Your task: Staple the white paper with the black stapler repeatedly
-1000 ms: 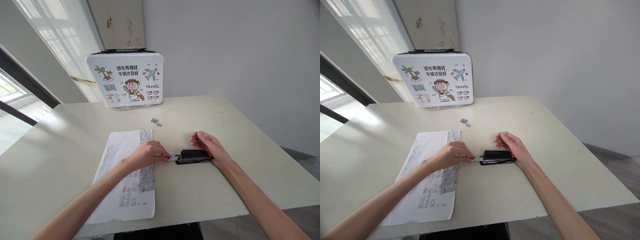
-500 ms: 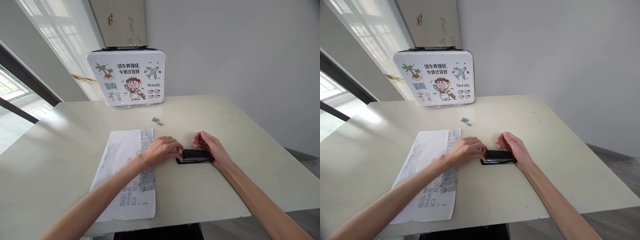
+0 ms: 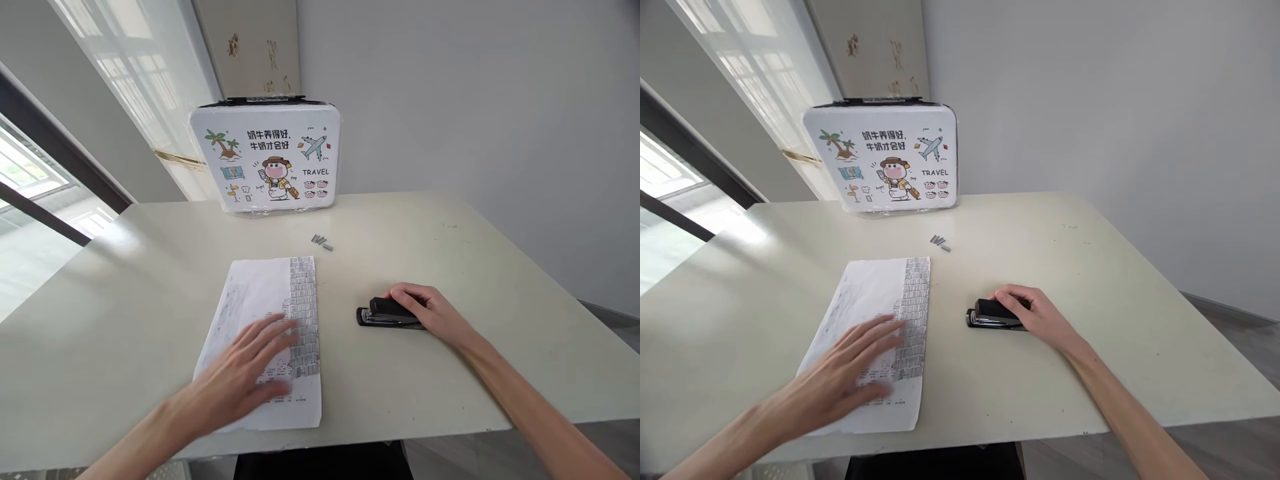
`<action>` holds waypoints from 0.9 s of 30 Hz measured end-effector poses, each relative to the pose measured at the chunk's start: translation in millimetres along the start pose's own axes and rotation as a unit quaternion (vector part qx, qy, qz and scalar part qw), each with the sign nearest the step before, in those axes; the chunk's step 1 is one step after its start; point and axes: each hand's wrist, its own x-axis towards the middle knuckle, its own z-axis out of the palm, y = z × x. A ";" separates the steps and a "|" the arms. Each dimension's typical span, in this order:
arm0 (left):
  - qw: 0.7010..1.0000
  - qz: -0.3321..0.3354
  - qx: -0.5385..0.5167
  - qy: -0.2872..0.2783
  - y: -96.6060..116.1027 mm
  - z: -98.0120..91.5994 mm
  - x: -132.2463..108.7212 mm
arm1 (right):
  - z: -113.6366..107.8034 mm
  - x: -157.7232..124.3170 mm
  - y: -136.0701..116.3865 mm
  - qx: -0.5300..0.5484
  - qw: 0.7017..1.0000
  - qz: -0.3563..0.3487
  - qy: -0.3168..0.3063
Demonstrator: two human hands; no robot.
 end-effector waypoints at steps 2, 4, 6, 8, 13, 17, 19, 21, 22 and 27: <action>1.000 -0.009 0.008 -0.022 10.3 0.6 -24.3 | 5.4 -2.1 -1.8 -0.007 1.000 -0.009 -0.008; 0.999 -0.021 0.013 -0.027 21.9 3.4 -41.2 | 12.3 -4.7 -5.9 -0.013 0.999 -0.024 -0.017; 0.999 -0.029 0.021 -0.031 31.9 7.3 -53.2 | 20.2 -7.6 -11.2 -0.017 0.999 -0.041 -0.031; 0.998 -0.027 0.031 -0.041 38.8 11.3 -61.7 | 28.4 -10.1 -16.1 -0.018 0.997 -0.057 -0.052; 0.998 -0.010 0.056 -0.018 47.9 18.6 -63.6 | 45.7 -10.6 -21.9 -0.011 0.991 -0.083 -0.102; 0.997 -0.005 0.074 0.005 51.9 24.6 -46.6 | 50.5 -7.5 -25.2 -0.021 0.990 -0.088 -0.112; 0.998 0.004 0.068 0.005 52.1 28.8 -38.1 | 49.2 -6.9 -28.4 -0.031 0.989 -0.086 -0.115; 0.998 0.007 0.062 0.001 51.3 32.7 -31.8 | 46.4 -7.8 -33.2 -0.043 0.988 -0.080 -0.122; 0.998 0.007 0.059 0.000 50.7 34.1 -29.3 | 45.0 -8.7 -36.1 -0.050 0.988 -0.073 -0.125; 0.999 0.009 0.050 -0.013 45.7 34.2 -19.6 | 42.7 -13.3 -51.1 -0.079 0.991 -0.038 -0.106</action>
